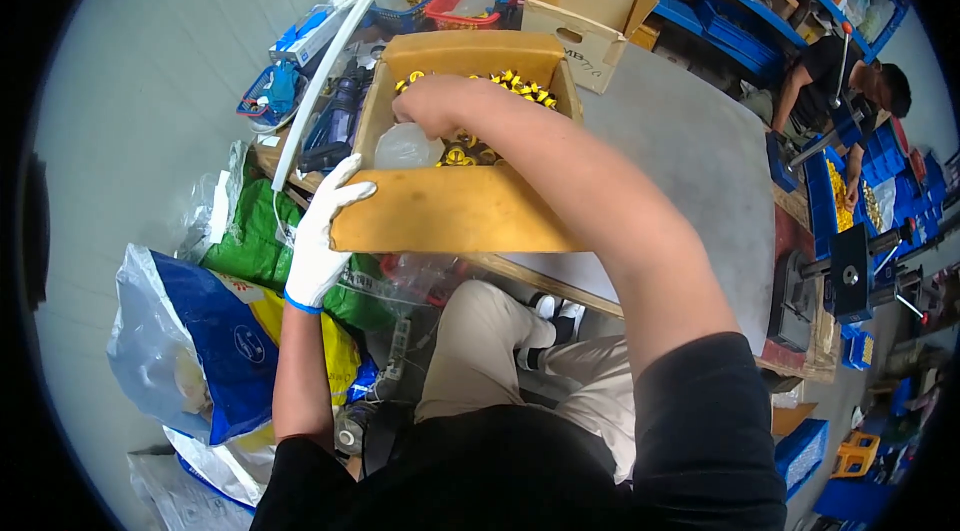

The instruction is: Sorting and inspecting small yellow and black components at a workbench in a factory.

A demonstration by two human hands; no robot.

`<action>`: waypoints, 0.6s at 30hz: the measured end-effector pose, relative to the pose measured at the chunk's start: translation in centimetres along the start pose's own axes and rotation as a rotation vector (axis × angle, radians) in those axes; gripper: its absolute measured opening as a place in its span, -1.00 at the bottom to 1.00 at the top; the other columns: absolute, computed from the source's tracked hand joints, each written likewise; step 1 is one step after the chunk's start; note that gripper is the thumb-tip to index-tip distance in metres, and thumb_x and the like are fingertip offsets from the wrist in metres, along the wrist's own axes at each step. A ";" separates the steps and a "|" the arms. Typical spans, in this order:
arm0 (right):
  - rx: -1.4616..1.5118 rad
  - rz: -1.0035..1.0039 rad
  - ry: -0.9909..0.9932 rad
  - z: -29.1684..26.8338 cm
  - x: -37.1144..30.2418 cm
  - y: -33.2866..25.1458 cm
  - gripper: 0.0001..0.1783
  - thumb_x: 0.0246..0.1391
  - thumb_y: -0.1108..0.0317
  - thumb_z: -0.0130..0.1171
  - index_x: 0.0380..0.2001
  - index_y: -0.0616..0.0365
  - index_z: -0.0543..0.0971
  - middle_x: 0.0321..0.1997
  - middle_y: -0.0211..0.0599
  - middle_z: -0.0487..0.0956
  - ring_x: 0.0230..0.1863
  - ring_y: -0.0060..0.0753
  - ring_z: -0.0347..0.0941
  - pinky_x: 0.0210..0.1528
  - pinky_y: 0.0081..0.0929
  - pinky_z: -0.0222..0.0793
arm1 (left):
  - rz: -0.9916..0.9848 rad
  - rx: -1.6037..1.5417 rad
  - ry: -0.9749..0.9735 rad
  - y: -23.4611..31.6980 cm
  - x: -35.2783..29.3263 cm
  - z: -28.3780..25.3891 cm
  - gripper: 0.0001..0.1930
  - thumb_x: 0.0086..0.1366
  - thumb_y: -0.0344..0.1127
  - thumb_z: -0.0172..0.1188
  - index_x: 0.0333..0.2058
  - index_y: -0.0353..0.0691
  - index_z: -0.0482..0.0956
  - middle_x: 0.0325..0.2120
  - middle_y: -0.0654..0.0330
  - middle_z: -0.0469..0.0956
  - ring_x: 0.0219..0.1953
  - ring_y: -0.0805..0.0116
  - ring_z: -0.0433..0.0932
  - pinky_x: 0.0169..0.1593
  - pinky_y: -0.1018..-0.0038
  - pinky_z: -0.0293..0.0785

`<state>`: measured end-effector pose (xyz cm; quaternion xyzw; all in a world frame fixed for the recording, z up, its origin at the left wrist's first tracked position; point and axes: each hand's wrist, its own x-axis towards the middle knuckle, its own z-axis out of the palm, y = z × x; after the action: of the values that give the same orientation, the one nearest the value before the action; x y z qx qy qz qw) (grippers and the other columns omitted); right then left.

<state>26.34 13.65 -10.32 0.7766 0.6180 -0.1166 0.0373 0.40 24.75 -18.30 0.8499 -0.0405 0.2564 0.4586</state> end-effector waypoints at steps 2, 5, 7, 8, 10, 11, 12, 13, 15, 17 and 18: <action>-0.031 0.007 0.012 -0.1 0.1 -0.4 -0.46 0.00 0.57 0.24 0.10 -0.03 0.57 0.02 -0.16 0.67 0.12 0.03 0.56 0.13 -0.10 0.46 | -0.010 0.018 -0.005 0.3 0.0 -0.1 -0.52 0.17 -0.45 0.38 0.10 -0.08 0.62 0.39 -0.05 0.31 0.43 0.01 0.29 0.43 0.23 0.23; -0.081 -0.082 0.073 -0.6 -1.0 -1.1 -0.41 -0.03 0.51 0.31 0.15 -0.06 0.55 0.15 -0.20 0.61 0.22 0.01 0.49 0.20 -0.10 0.44 | 0.005 0.089 -0.019 0.5 0.0 -0.3 -0.48 0.14 -0.44 0.41 0.12 -0.07 0.61 0.38 -0.04 0.32 0.42 -0.01 0.30 0.43 0.23 0.23; -0.103 -0.185 0.121 -0.3 -1.3 -2.5 -0.38 -0.04 0.46 0.34 0.17 -0.09 0.54 0.23 -0.23 0.56 0.29 -0.01 0.45 0.25 -0.07 0.42 | 0.026 0.144 -0.024 0.5 -0.3 -0.5 -0.47 0.13 -0.44 0.42 0.12 -0.07 0.61 0.38 -0.03 0.33 0.42 -0.01 0.30 0.43 0.23 0.23; -0.185 -0.167 0.094 0.3 -1.3 -3.2 -0.38 -0.04 0.45 0.35 0.16 -0.08 0.53 0.22 -0.27 0.55 0.30 -0.05 0.41 0.27 -0.03 0.38 | 0.023 0.127 -0.018 0.6 -0.3 -0.4 -0.46 0.12 -0.45 0.42 0.13 -0.07 0.61 0.37 -0.03 0.34 0.42 -0.01 0.30 0.44 0.22 0.22; -0.270 -0.148 0.066 1.5 -0.4 -3.4 -0.38 -0.04 0.44 0.37 0.15 -0.08 0.51 0.22 -0.32 0.54 0.32 -0.09 0.38 0.30 0.01 0.35 | 0.022 0.109 -0.008 0.5 -0.3 -0.4 -0.46 0.12 -0.45 0.42 0.13 -0.07 0.61 0.37 -0.02 0.35 0.42 -0.02 0.30 0.44 0.22 0.22; -0.291 -0.215 0.159 1.9 0.1 -3.3 -0.41 -0.07 0.40 0.40 0.11 -0.08 0.53 0.16 -0.32 0.57 0.28 -0.10 0.41 0.29 0.06 0.33 | 0.027 0.125 -0.014 0.5 -0.3 -0.5 -0.45 0.12 -0.46 0.41 0.13 -0.07 0.61 0.36 -0.02 0.36 0.42 -0.02 0.30 0.44 0.21 0.22; -0.313 -0.283 0.253 2.2 0.4 -3.0 -0.43 -0.10 0.36 0.44 0.06 -0.07 0.55 0.10 -0.33 0.60 0.24 -0.10 0.45 0.28 0.11 0.31 | 0.033 0.140 -0.020 0.5 -0.3 -0.5 -0.45 0.12 -0.46 0.40 0.14 -0.07 0.60 0.36 -0.02 0.36 0.42 -0.02 0.30 0.44 0.21 0.22; -0.316 -0.281 0.253 2.2 0.5 -2.3 -0.43 -0.10 0.36 0.44 0.06 -0.07 0.55 0.10 -0.33 0.60 0.24 -0.10 0.45 0.28 0.11 0.31 | 0.036 0.138 -0.019 0.6 -0.2 -0.4 -0.45 0.12 -0.46 0.40 0.14 -0.07 0.60 0.36 -0.02 0.36 0.42 -0.02 0.30 0.44 0.21 0.22; -0.332 -0.273 0.220 0.7 -0.1 -2.5 -0.47 -0.16 0.30 0.50 -0.04 -0.08 0.58 -0.02 -0.33 0.64 0.17 -0.12 0.51 0.25 0.05 0.30 | 0.066 0.195 -0.026 0.4 -0.4 -0.6 -0.44 0.11 -0.46 0.39 0.15 -0.08 0.59 0.36 -0.02 0.36 0.42 -0.02 0.30 0.44 0.21 0.22; -0.350 -0.232 0.331 -1.4 -1.0 -1.2 -0.47 -0.18 0.26 0.52 -0.06 -0.08 0.58 -0.07 -0.33 0.64 0.14 -0.13 0.53 0.24 0.03 0.30 | 0.064 0.188 -0.039 1.1 -0.3 -0.9 -0.44 0.12 -0.45 0.39 0.15 -0.10 0.59 0.36 -0.02 0.37 0.43 -0.02 0.29 0.44 0.21 0.22; -0.365 -0.193 0.440 -2.8 -1.9 -0.8 -0.46 -0.21 0.23 0.54 -0.08 -0.08 0.59 -0.11 -0.32 0.65 0.11 -0.13 0.55 0.23 0.00 0.30 | 0.058 0.181 -0.052 1.2 -0.2 -1.1 -0.45 0.12 -0.44 0.39 0.15 -0.11 0.58 0.35 -0.03 0.37 0.43 -0.01 0.29 0.44 0.21 0.22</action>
<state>25.56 12.57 -7.14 0.7015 0.6928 0.1644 0.0301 -0.57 24.90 -17.04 0.8928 -0.0539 0.2499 0.3710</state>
